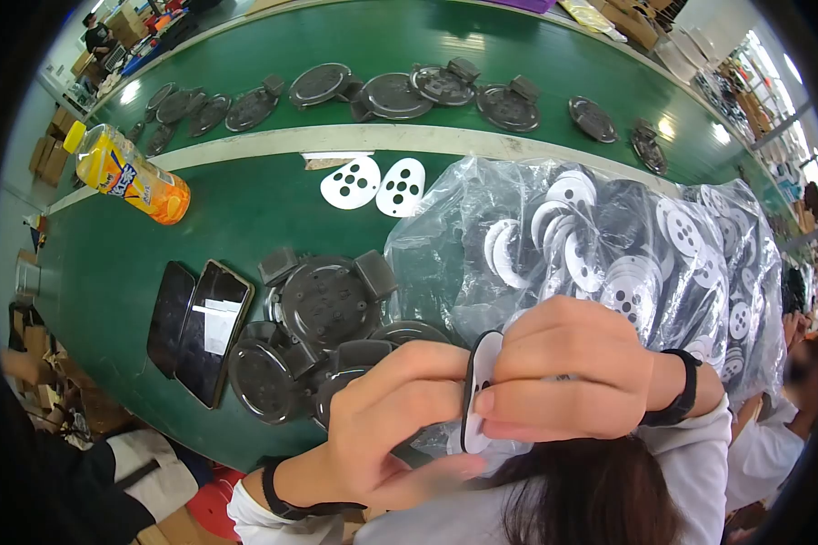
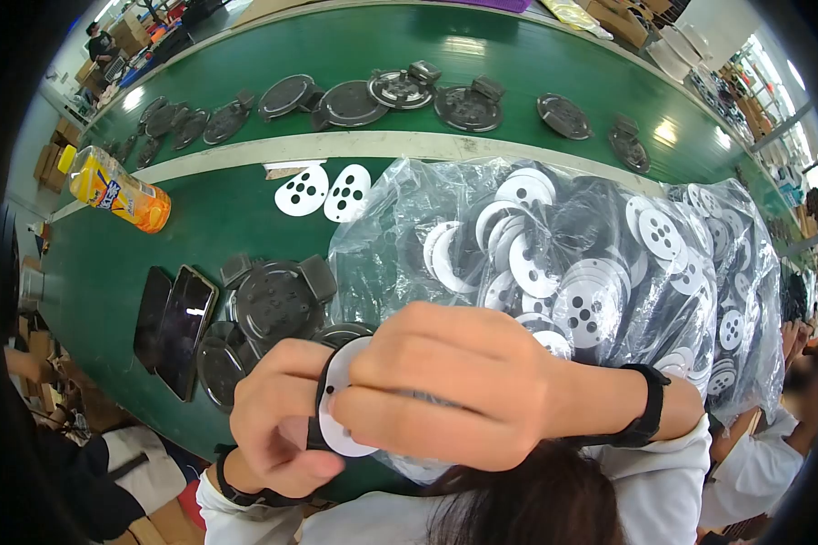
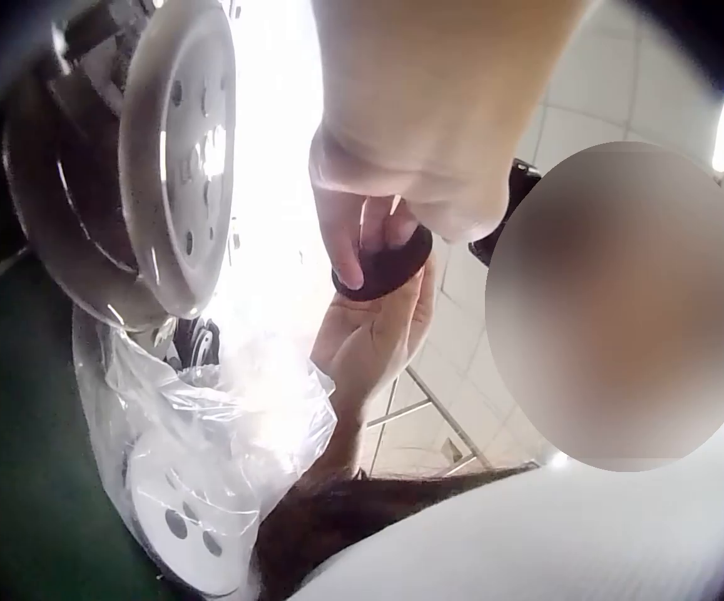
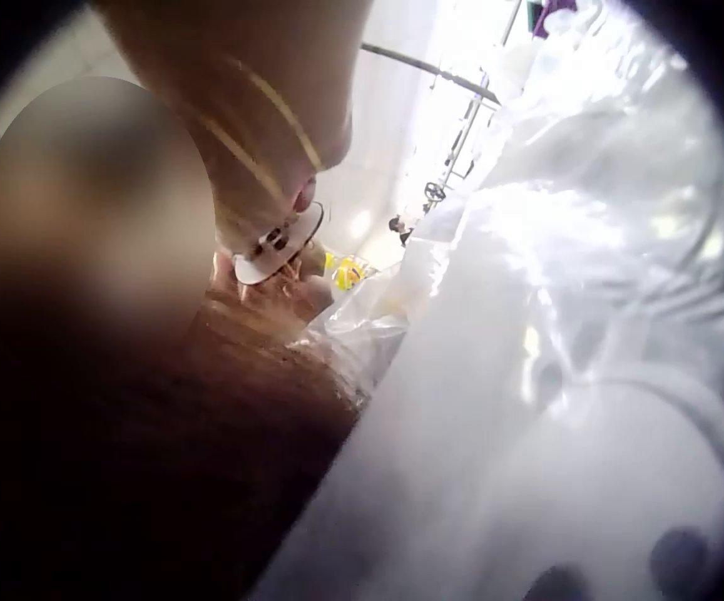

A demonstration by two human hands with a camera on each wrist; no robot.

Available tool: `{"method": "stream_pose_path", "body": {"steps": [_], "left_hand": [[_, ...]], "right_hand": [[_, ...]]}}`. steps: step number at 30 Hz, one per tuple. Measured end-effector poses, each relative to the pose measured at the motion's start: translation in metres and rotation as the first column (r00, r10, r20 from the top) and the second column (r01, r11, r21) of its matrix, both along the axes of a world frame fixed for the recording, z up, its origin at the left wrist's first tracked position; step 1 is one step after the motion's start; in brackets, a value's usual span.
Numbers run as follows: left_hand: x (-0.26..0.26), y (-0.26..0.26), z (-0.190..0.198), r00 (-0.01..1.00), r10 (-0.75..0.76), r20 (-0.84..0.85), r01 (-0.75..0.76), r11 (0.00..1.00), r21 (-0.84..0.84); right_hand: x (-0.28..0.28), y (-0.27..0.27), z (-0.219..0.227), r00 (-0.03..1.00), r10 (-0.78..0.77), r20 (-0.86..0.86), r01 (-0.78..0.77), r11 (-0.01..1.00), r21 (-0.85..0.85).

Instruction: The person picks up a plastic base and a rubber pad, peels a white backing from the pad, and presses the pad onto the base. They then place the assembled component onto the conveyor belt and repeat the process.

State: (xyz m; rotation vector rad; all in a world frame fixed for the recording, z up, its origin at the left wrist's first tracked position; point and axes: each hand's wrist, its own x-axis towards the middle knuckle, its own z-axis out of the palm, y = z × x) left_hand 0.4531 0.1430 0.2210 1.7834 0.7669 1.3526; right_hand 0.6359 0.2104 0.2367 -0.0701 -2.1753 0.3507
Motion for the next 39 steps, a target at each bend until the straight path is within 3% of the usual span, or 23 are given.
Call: {"method": "stream_pose_path", "body": {"steps": [2, 8, 13, 15, 17, 21, 31, 34, 36, 37, 39], "left_hand": [[-0.006, 0.000, 0.000, 0.998, -0.043, 0.034, 0.046, 0.996, -0.072], [-0.004, -0.002, -0.008, 0.997, 0.022, 0.068, -0.019, 0.999, -0.045], [0.000, -0.002, 0.000, 0.996, 0.080, 0.050, -0.076, 0.994, -0.076], [0.003, -0.007, 0.001, 0.967, 0.106, 0.230, -0.039, 0.960, -0.276], [0.001, -0.008, -0.001, 0.964, 0.094, 0.250, -0.019, 0.958, -0.287], [0.004, -0.011, -0.007, 0.916, 0.100, 0.388, 0.038, 0.942, -0.333], [0.004, -0.012, -0.008, 0.894, 0.088, 0.440, 0.101, 0.916, -0.389], [0.004, -0.008, -0.009, 0.920, 0.084, 0.382, 0.070, 0.925, -0.373], [0.004, -0.006, -0.007, 0.980, 0.111, 0.165, -0.058, 0.954, -0.296], [0.005, -0.005, -0.009, 0.980, 0.108, 0.166, -0.055, 0.953, -0.297], [0.010, -0.005, -0.014, 0.978, 0.208, 0.032, -0.199, 0.964, -0.178]], "right_hand": [[-0.002, -0.005, 0.000, 1.000, -0.013, -0.019, 0.007, 0.963, -0.269], [0.004, -0.010, 0.007, 0.993, 0.063, 0.099, -0.002, 0.851, -0.526], [0.003, -0.009, 0.008, 0.995, -0.005, 0.103, 0.057, 0.853, -0.519], [0.003, -0.009, 0.008, 0.992, -0.046, 0.119, 0.099, 0.867, -0.488], [0.002, -0.006, 0.006, 0.991, -0.070, 0.118, 0.105, 0.938, -0.330], [0.001, -0.006, 0.003, 0.993, -0.062, 0.100, 0.092, 0.940, -0.329], [0.000, -0.011, -0.001, 0.998, -0.032, 0.058, 0.051, 0.926, -0.375], [-0.001, -0.012, 0.001, 0.996, -0.037, 0.077, 0.065, 0.912, -0.405], [0.001, -0.013, -0.001, 0.993, -0.046, 0.107, 0.088, 0.901, -0.424], [0.001, -0.013, -0.003, 0.992, -0.040, 0.120, 0.087, 0.905, -0.417], [0.001, -0.013, -0.004, 0.990, -0.034, 0.134, 0.087, 0.907, -0.412]]}}
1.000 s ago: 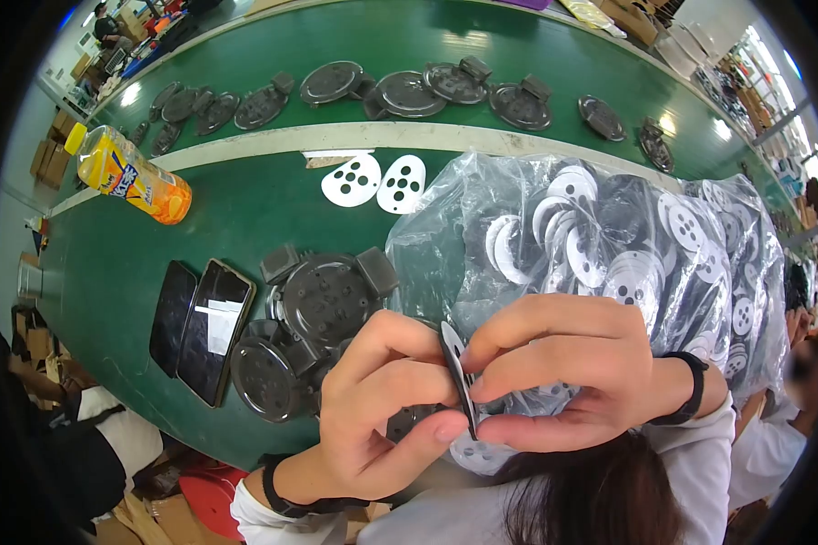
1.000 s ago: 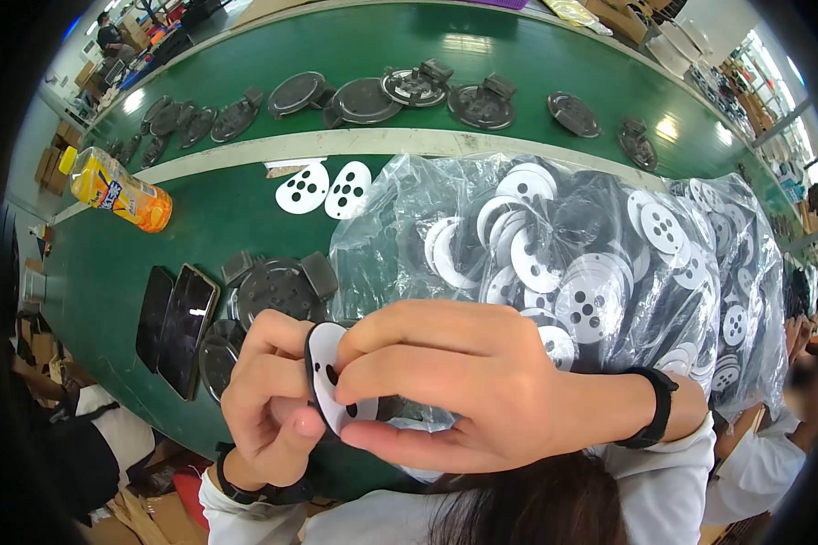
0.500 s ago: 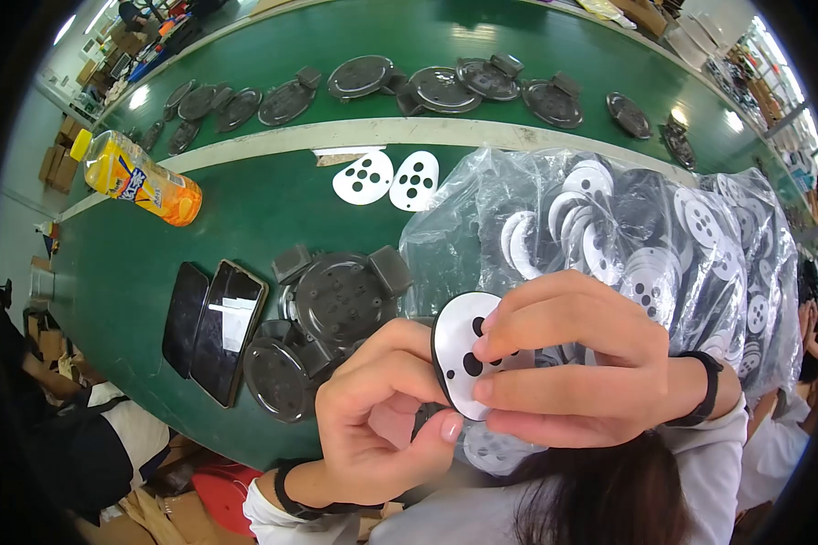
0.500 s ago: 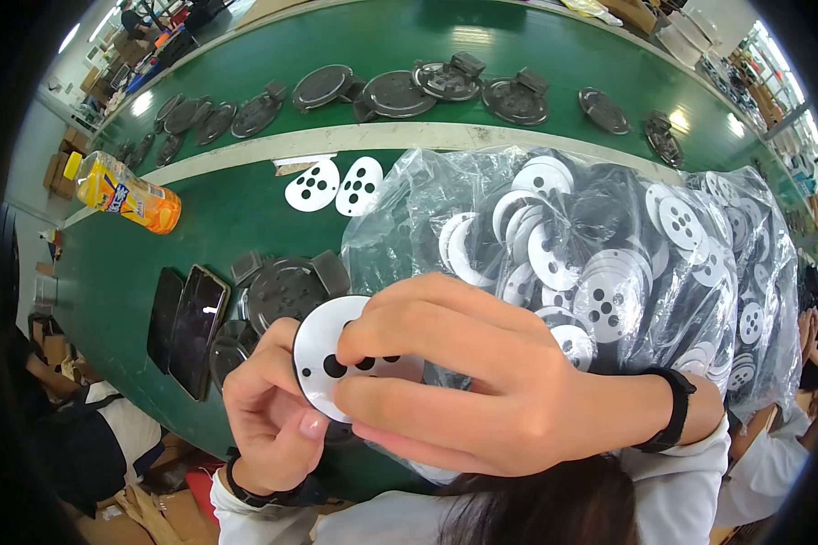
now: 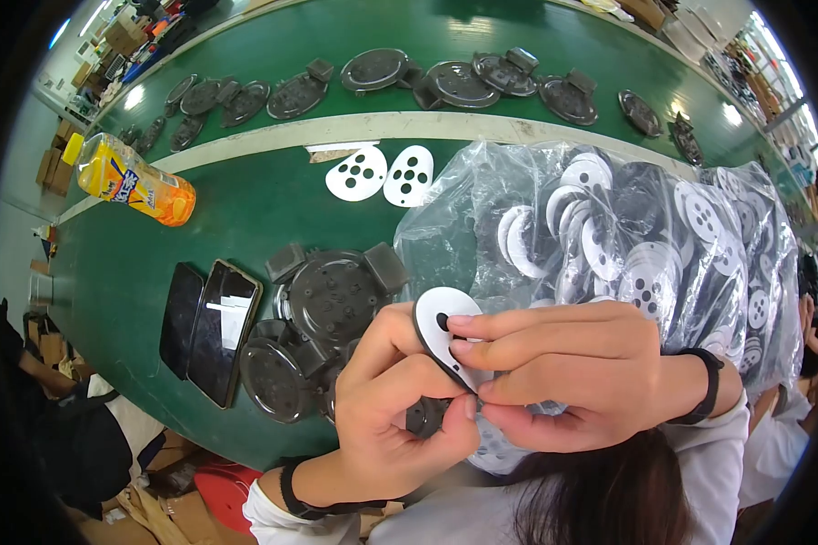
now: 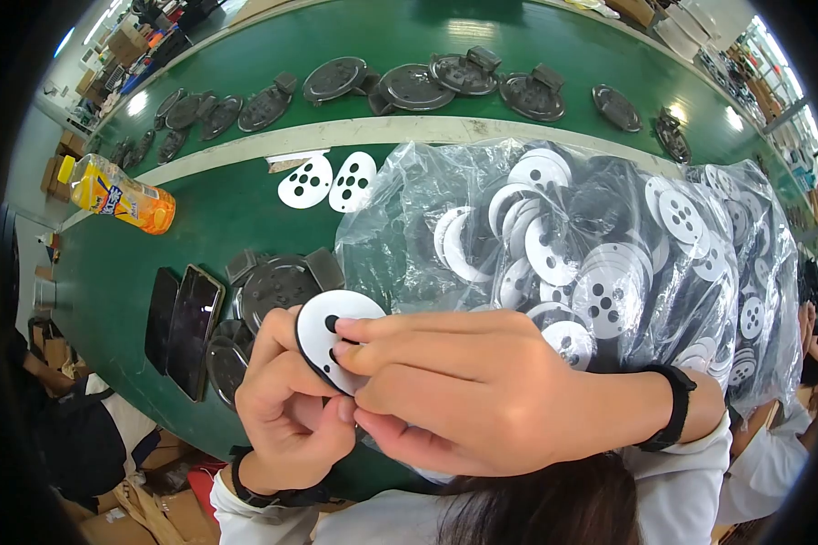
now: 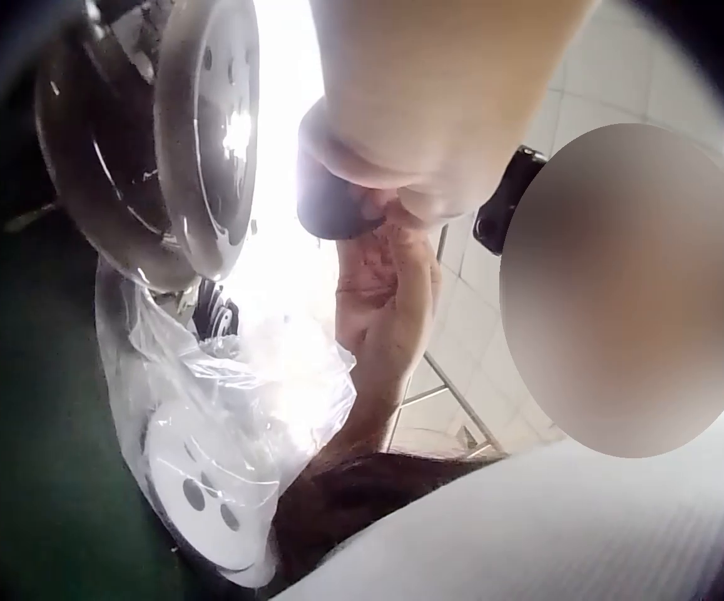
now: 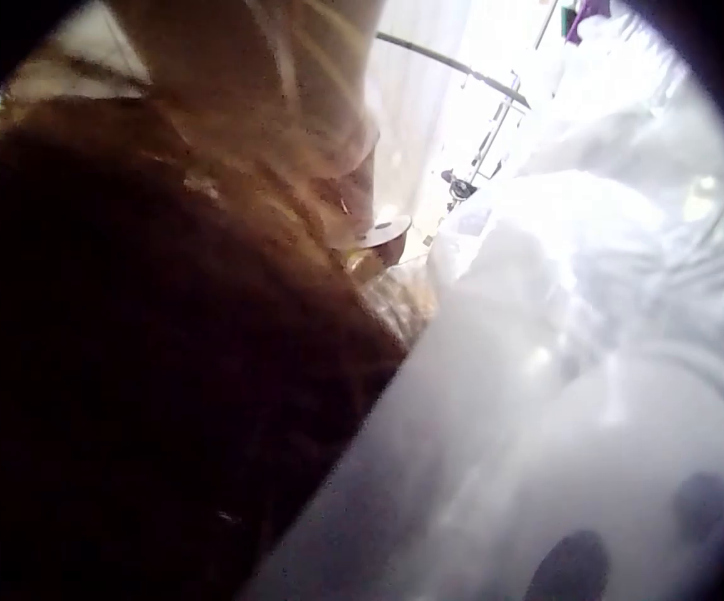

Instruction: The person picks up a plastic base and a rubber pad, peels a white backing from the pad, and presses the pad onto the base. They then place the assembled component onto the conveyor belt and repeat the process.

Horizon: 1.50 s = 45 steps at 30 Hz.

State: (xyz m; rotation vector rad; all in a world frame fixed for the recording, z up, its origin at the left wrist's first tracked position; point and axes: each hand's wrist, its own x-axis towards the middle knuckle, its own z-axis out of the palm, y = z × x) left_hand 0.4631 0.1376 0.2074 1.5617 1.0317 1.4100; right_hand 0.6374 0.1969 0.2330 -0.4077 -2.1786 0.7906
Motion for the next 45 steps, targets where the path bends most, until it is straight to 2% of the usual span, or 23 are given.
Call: {"method": "stream_pose_path", "body": {"steps": [3, 5, 7, 10, 12, 13, 16, 24, 29, 35, 37, 45], "left_hand": [[0.003, 0.000, 0.002, 0.998, 0.042, -0.054, -0.040, 0.999, 0.026], [0.005, 0.000, -0.001, 0.995, 0.059, -0.076, -0.055, 0.997, 0.053], [0.005, -0.002, -0.003, 0.992, 0.078, -0.097, -0.071, 0.995, 0.076], [0.002, -0.001, -0.004, 0.998, 0.034, -0.051, -0.028, 0.992, 0.119], [0.003, 0.000, -0.006, 0.996, -0.045, 0.072, 0.034, 0.988, 0.154], [0.004, -0.001, -0.007, 0.999, -0.037, 0.039, 0.028, 0.977, 0.212], [0.001, -0.001, -0.001, 0.999, -0.031, -0.021, 0.035, 0.977, 0.210], [0.000, -0.002, 0.001, 0.999, -0.033, -0.025, 0.037, 0.980, 0.195], [-0.004, 0.000, 0.002, 0.998, -0.054, -0.026, 0.058, 0.981, 0.188], [-0.005, 0.002, -0.005, 0.999, -0.005, -0.034, 0.012, 0.979, 0.203], [-0.005, 0.002, -0.004, 0.990, 0.063, -0.129, -0.028, 0.966, 0.258], [-0.002, 0.004, -0.003, 0.974, 0.124, -0.191, -0.061, 0.950, 0.307]], "right_hand": [[-0.001, -0.001, 0.001, 0.999, -0.044, 0.008, 0.044, 0.999, -0.029], [0.000, -0.002, 0.001, 0.998, -0.056, 0.004, 0.056, 0.990, -0.127], [0.000, -0.002, 0.000, 0.999, -0.035, -0.029, 0.030, 0.991, -0.131], [0.000, 0.004, 0.002, 0.997, 0.033, -0.072, -0.044, 0.986, -0.160], [0.001, 0.006, 0.005, 0.994, 0.078, -0.082, -0.092, 0.977, -0.194], [0.002, 0.006, 0.006, 0.994, 0.076, -0.082, -0.092, 0.971, -0.220], [0.001, 0.005, 0.007, 0.993, 0.069, -0.093, -0.090, 0.964, -0.252], [0.001, 0.006, 0.008, 0.991, 0.081, -0.107, -0.102, 0.972, -0.213], [0.002, 0.007, 0.006, 0.986, 0.092, -0.136, -0.126, 0.956, -0.264], [0.002, 0.007, 0.002, 0.986, 0.092, -0.136, -0.131, 0.941, -0.313], [0.002, 0.006, 0.002, 0.986, 0.086, -0.143, -0.129, 0.936, -0.326], [0.002, 0.007, 0.001, 0.987, 0.092, -0.134, -0.132, 0.935, -0.330]]}}
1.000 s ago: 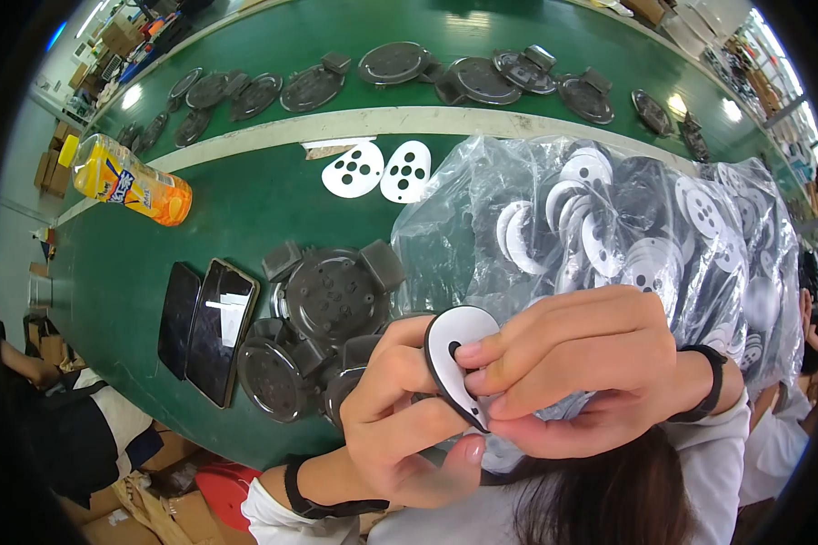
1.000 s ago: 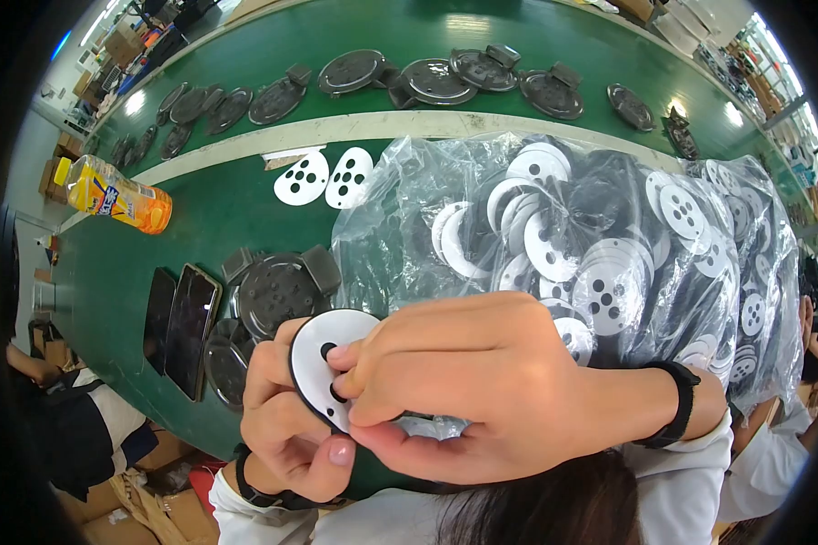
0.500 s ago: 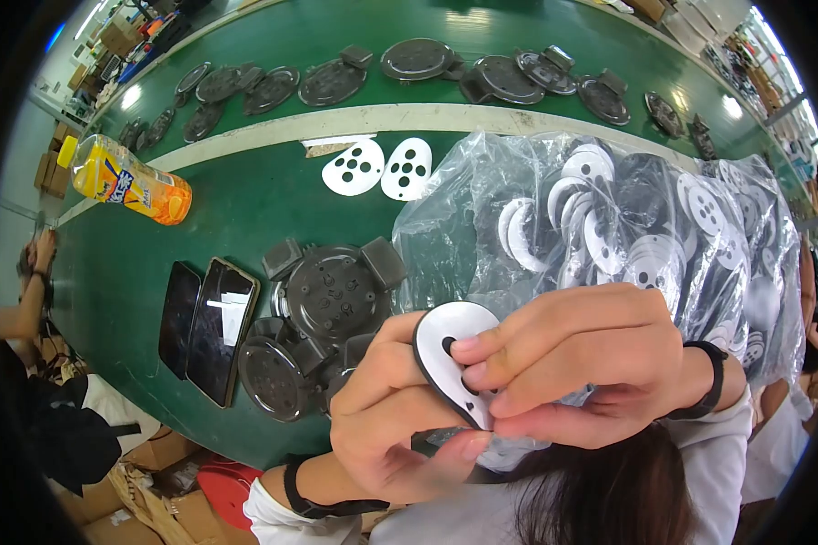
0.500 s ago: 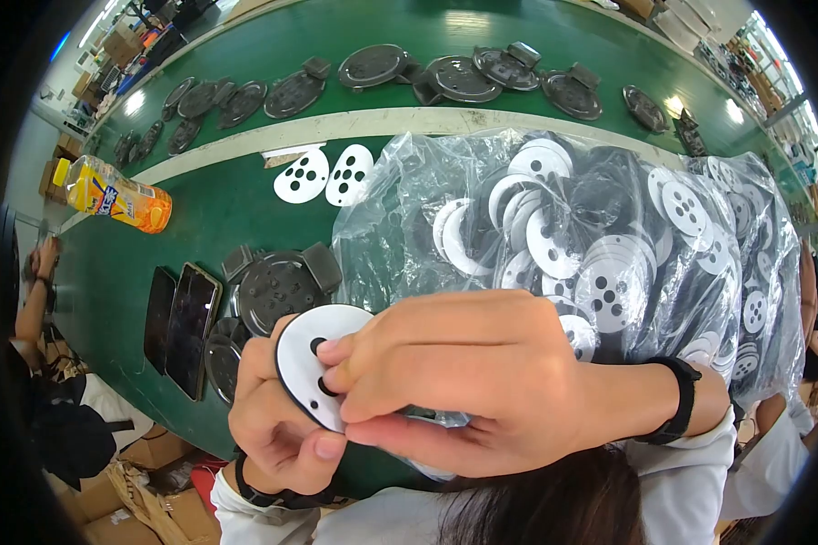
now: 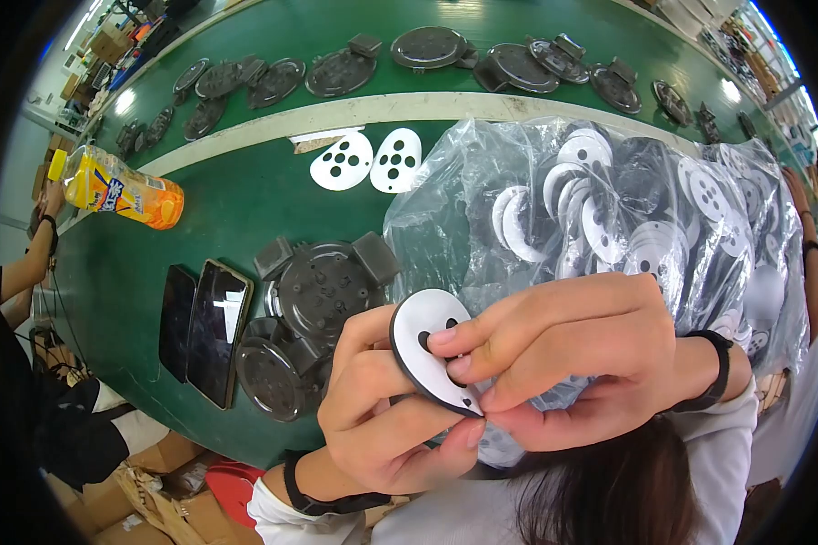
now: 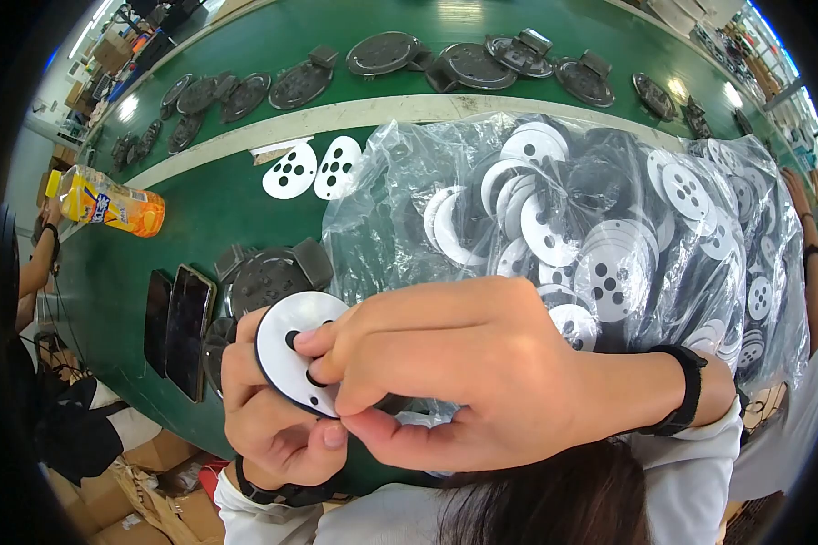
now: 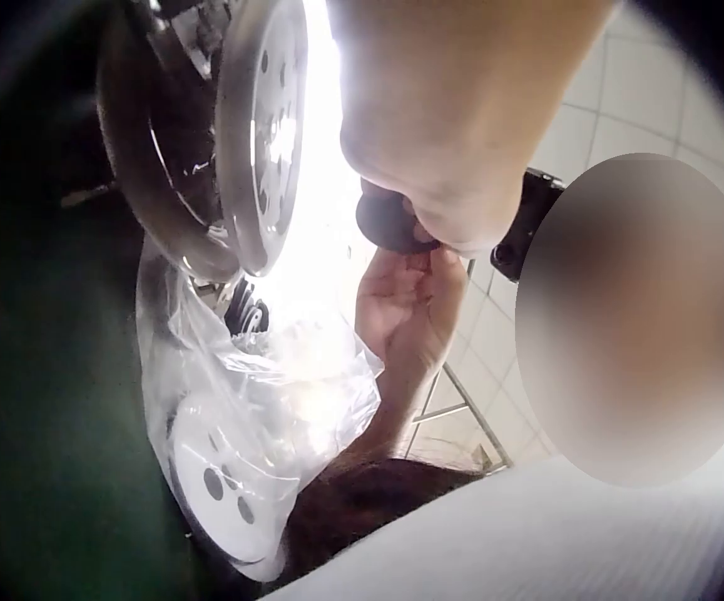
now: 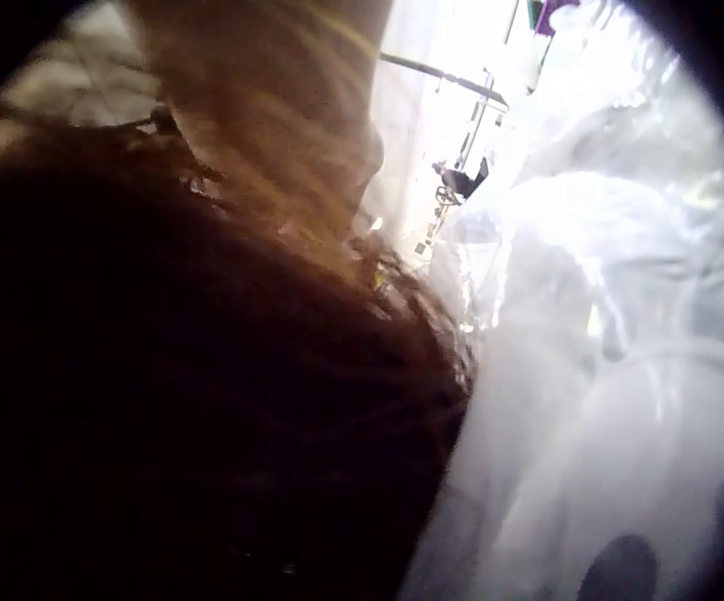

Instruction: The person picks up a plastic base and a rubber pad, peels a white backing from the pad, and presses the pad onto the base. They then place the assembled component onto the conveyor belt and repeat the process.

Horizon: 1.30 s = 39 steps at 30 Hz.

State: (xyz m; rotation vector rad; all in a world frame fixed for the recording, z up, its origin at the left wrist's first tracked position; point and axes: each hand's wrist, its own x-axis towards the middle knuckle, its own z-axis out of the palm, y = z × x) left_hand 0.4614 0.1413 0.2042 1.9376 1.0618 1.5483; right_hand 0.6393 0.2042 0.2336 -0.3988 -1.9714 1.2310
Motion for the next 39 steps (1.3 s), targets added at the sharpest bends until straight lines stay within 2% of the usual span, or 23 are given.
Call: {"method": "stream_pose_path", "body": {"steps": [5, 10, 22, 39], "left_hand": [[-0.0006, 0.0005, -0.0021, 1.000, -0.012, -0.014, 0.012, 1.000, 0.012], [-0.0003, 0.0001, -0.0044, 0.993, -0.084, 0.089, 0.084, 0.996, 0.004], [-0.0005, 0.0018, -0.0033, 0.988, -0.087, 0.128, 0.090, 0.996, -0.016], [-0.0073, 0.0046, -0.0002, 0.988, -0.155, 0.028, 0.156, 0.988, -0.016]], "right_hand": [[-0.0003, -0.0007, 0.0000, 1.000, -0.010, 0.003, 0.010, 1.000, 0.027], [-0.0008, -0.0002, -0.0005, 1.000, -0.014, -0.005, 0.015, 0.999, 0.038], [-0.0005, 0.0044, -0.0023, 0.999, 0.032, -0.044, -0.032, 0.999, -0.005], [-0.0003, 0.0066, -0.0044, 0.999, 0.024, -0.043, -0.022, 0.999, 0.045]]}}
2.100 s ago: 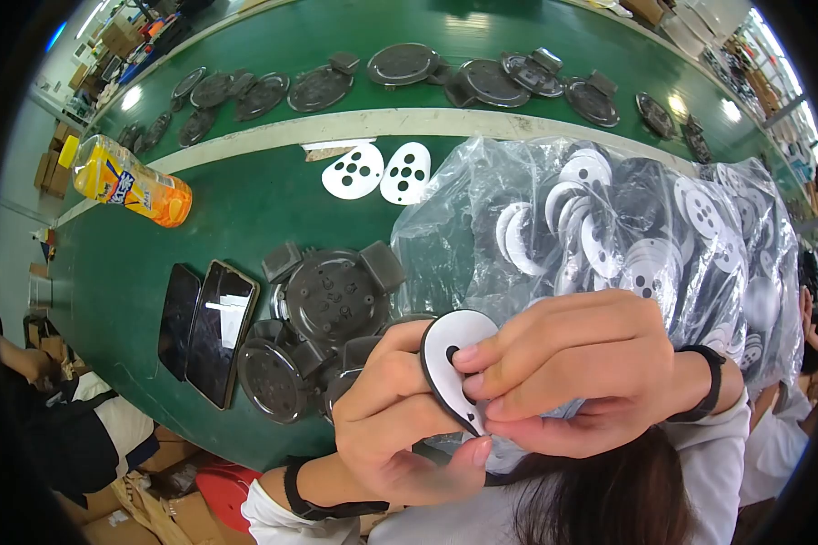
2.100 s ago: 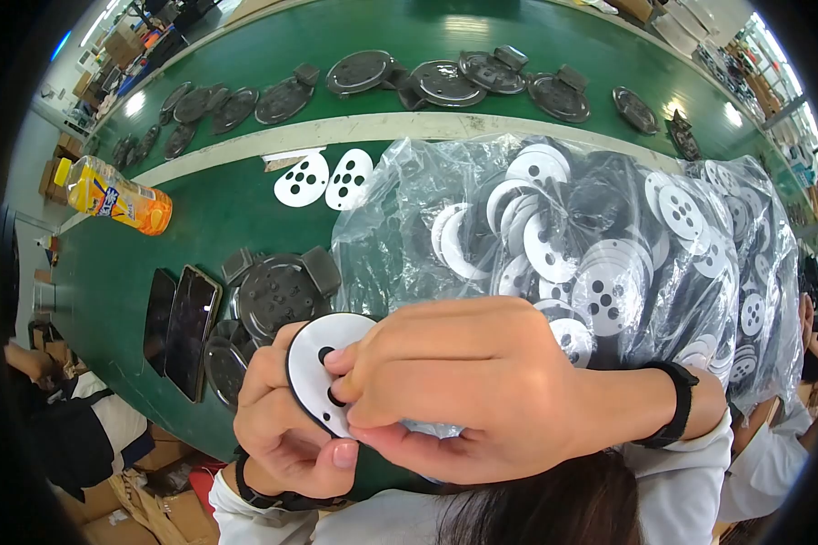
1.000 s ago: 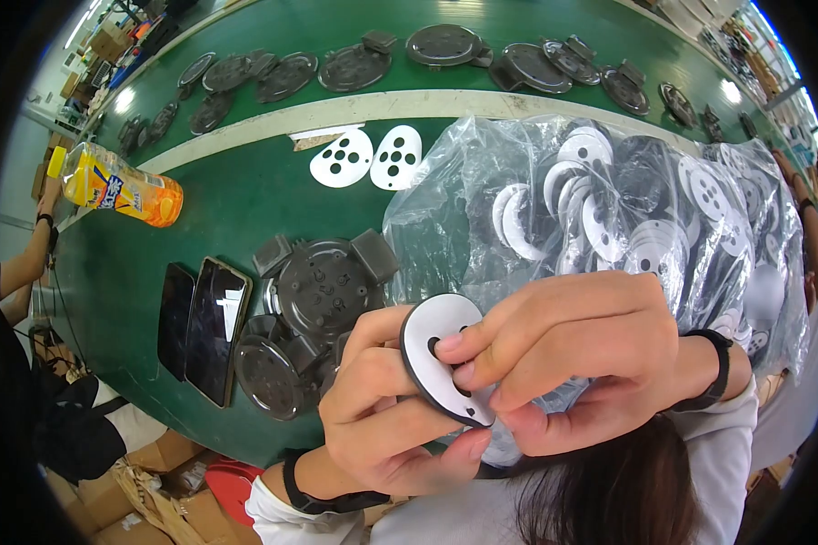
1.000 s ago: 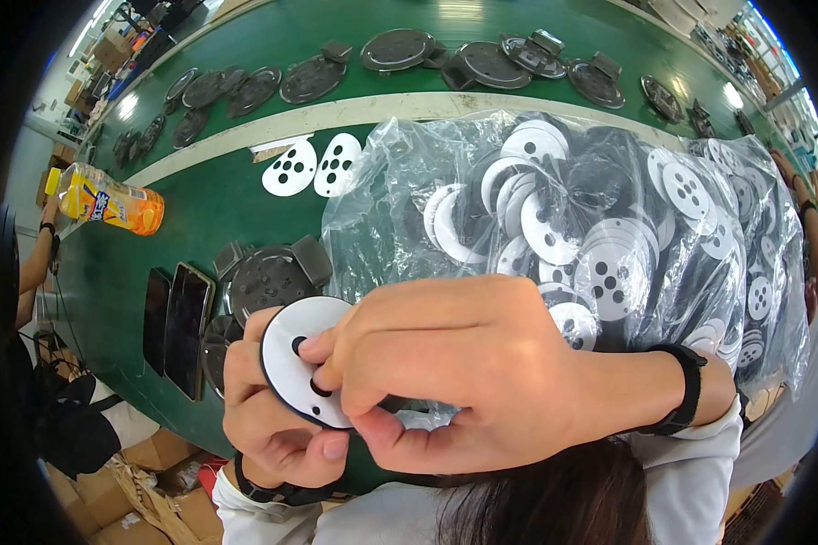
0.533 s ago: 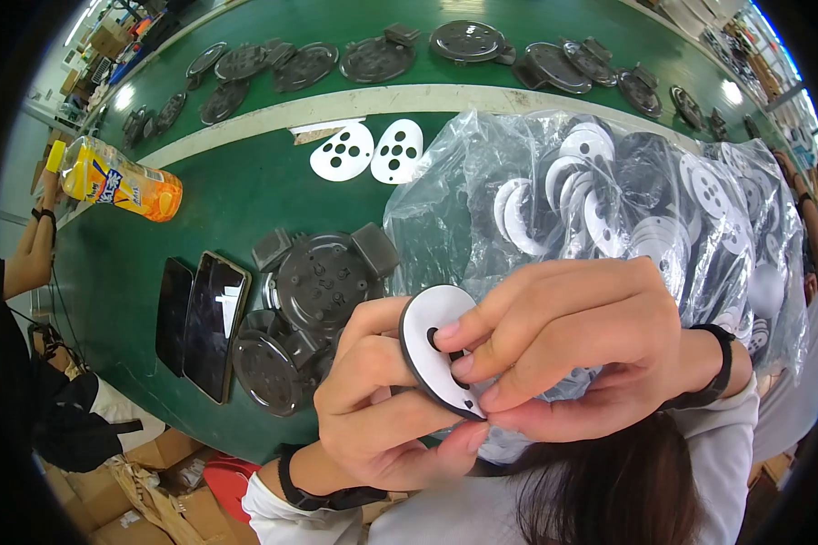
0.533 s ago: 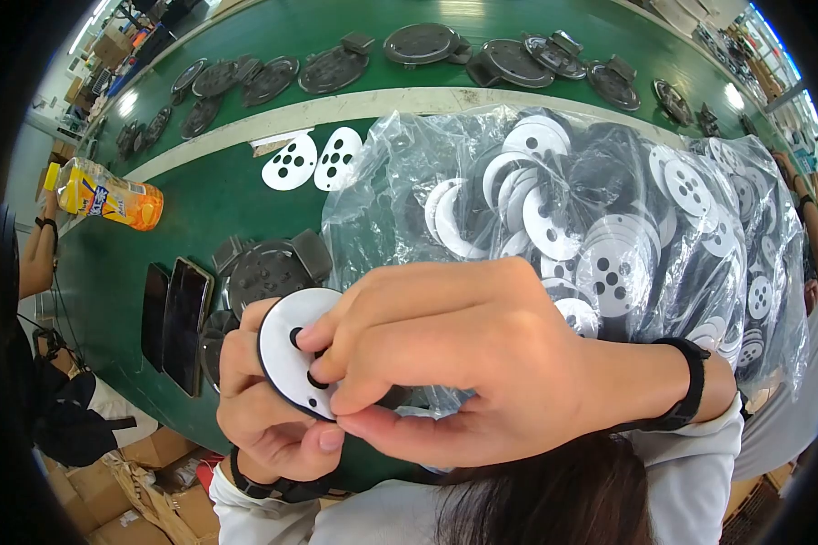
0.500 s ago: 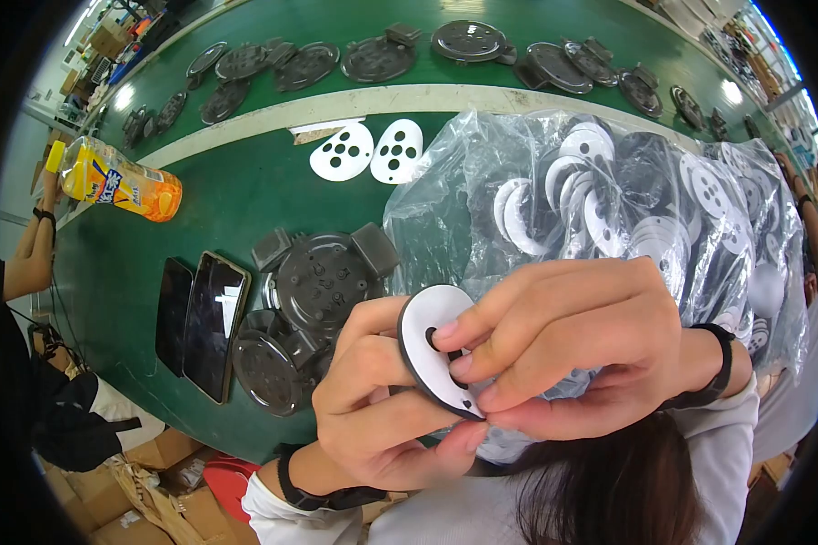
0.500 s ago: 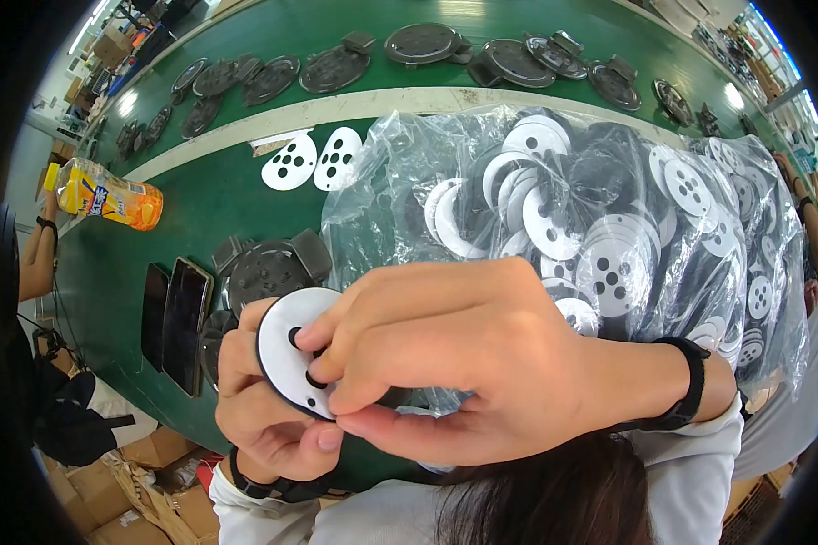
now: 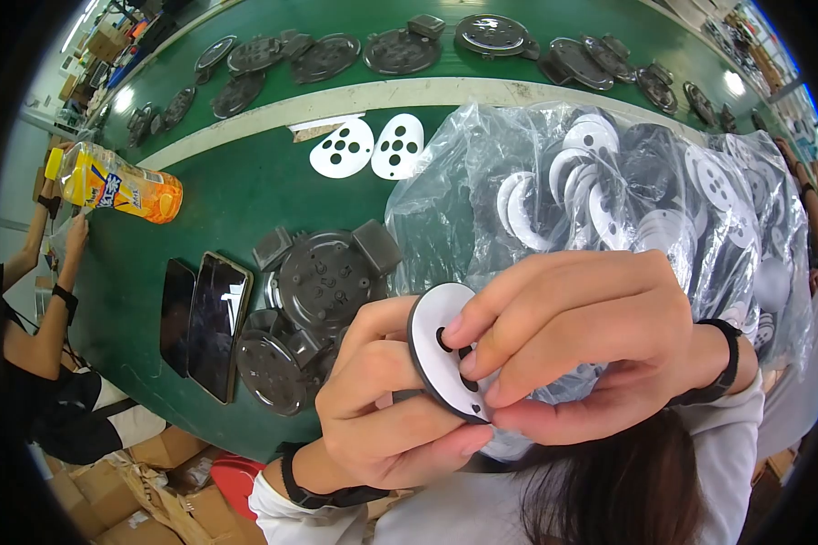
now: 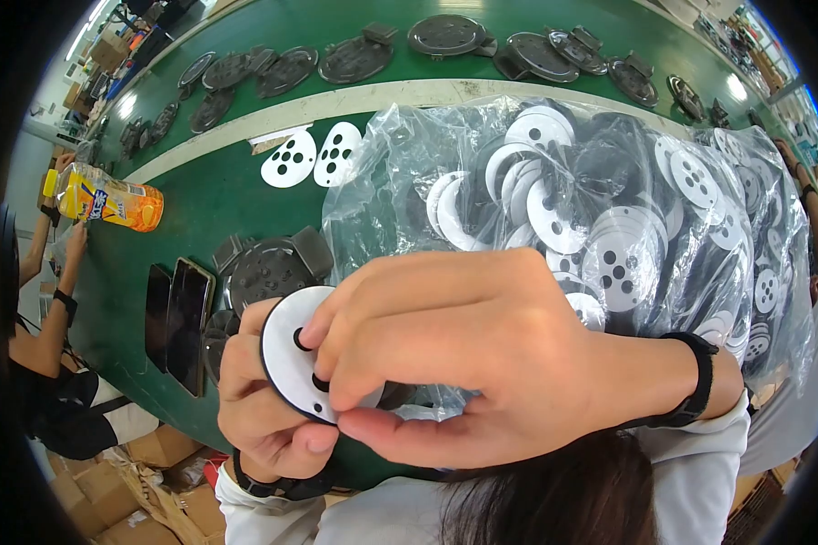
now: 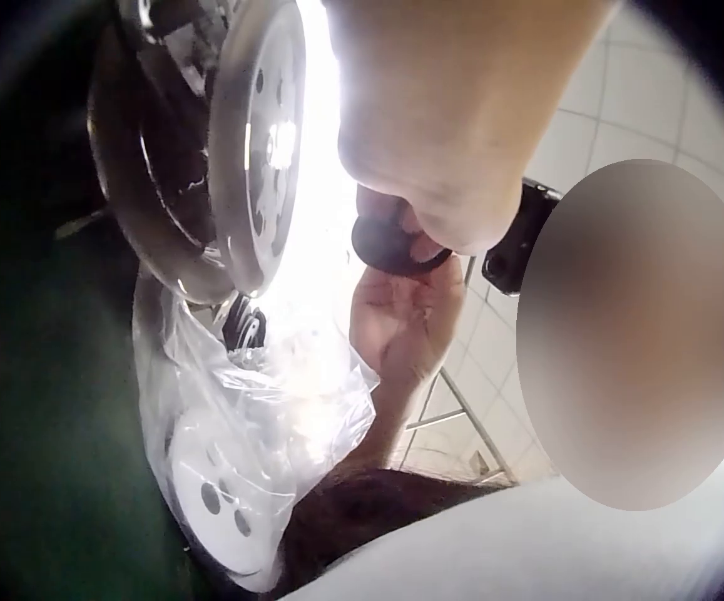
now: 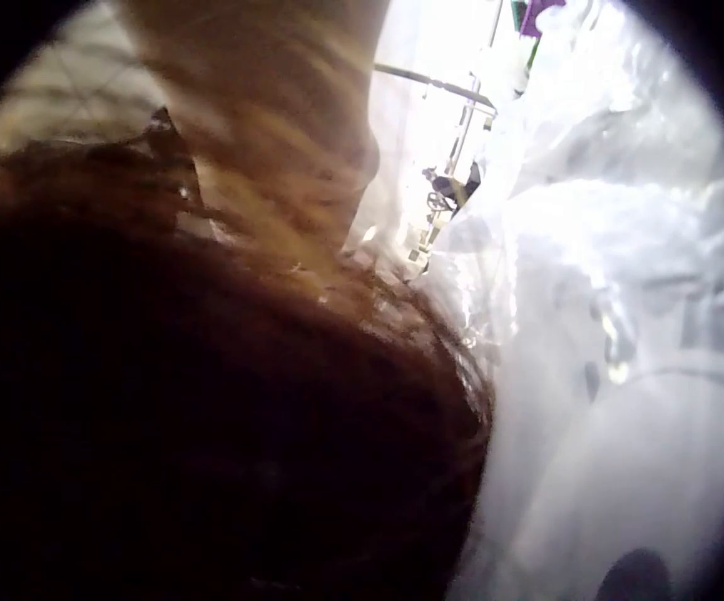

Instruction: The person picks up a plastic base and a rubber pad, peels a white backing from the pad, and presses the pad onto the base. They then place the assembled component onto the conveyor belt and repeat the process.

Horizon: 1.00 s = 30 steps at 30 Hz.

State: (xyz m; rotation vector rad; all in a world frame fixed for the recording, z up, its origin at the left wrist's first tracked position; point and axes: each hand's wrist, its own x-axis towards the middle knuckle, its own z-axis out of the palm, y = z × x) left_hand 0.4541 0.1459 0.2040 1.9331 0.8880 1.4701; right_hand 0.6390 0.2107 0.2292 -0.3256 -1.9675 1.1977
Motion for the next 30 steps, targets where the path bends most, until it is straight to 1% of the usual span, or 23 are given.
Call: {"method": "stream_pose_path", "body": {"steps": [2, 5, 6, 8, 10, 11, 12, 14, 20, 22, 23, 25, 27, 29, 30], "left_hand": [[0.000, 0.000, 0.000, 1.000, 0.005, -0.004, -0.005, 1.000, 0.001], [-0.002, -0.002, -0.002, 1.000, -0.008, 0.013, 0.008, 1.000, -0.025], [-0.002, -0.003, 0.000, 1.000, -0.005, 0.012, 0.005, 0.998, -0.056], [0.000, -0.004, 0.000, 1.000, 0.000, 0.009, 0.001, 0.996, -0.090], [0.007, -0.003, -0.002, 0.995, 0.025, 0.101, -0.018, 0.997, -0.074], [0.007, -0.003, -0.002, 0.995, 0.025, 0.101, -0.018, 0.997, -0.075], [0.007, -0.003, -0.002, 0.996, 0.023, 0.086, -0.018, 0.998, -0.064], [0.007, -0.003, -0.001, 0.997, 0.020, 0.070, -0.016, 0.998, -0.056], [0.006, -0.004, -0.002, 0.997, 0.039, 0.065, -0.034, 0.996, -0.077], [0.006, -0.005, -0.001, 0.997, 0.069, -0.046, -0.072, 0.995, -0.065], [0.006, -0.004, -0.001, 0.997, 0.069, -0.045, -0.072, 0.995, -0.066], [0.007, -0.005, -0.001, 0.988, 0.104, -0.112, -0.107, 0.994, -0.020], [0.008, -0.005, -0.002, 0.982, 0.124, -0.141, -0.127, 0.992, -0.010], [0.010, -0.005, -0.003, 0.975, 0.145, -0.169, -0.147, 0.989, 0.004], [0.011, -0.005, -0.002, 0.972, 0.166, -0.166, -0.169, 0.986, 0.000]], "right_hand": [[-0.001, -0.002, 0.001, 1.000, -0.026, -0.002, 0.026, 1.000, 0.000], [-0.002, -0.004, -0.003, 1.000, -0.025, -0.006, 0.025, 0.999, 0.021], [-0.002, -0.005, -0.003, 1.000, -0.025, -0.006, 0.025, 0.999, 0.020], [-0.003, -0.006, -0.002, 0.998, -0.058, 0.015, 0.057, 0.995, 0.083], [-0.003, -0.008, -0.001, 0.997, -0.076, 0.022, 0.074, 0.993, 0.089], [-0.002, -0.008, -0.001, 0.995, -0.095, 0.030, 0.092, 0.991, 0.096], [-0.002, -0.007, 0.000, 0.995, -0.096, 0.031, 0.092, 0.991, 0.095], [-0.001, -0.004, 0.000, 0.998, -0.038, 0.050, 0.036, 0.999, 0.025], [-0.003, -0.008, -0.001, 0.996, -0.081, 0.049, 0.080, 0.997, 0.025], [-0.004, -0.010, -0.005, 0.995, -0.098, 0.031, 0.097, 0.995, 0.037], [-0.004, -0.011, -0.006, 0.993, -0.114, 0.013, 0.114, 0.992, 0.049], [-0.004, -0.011, -0.006, 0.992, -0.122, 0.015, 0.121, 0.991, 0.059], [-0.004, -0.011, -0.007, 0.991, -0.131, 0.017, 0.129, 0.989, 0.066], [-0.007, -0.011, -0.009, 0.987, -0.157, 0.036, 0.150, 0.979, 0.140], [-0.008, -0.011, -0.011, 0.987, -0.158, 0.036, 0.152, 0.979, 0.138]]}}
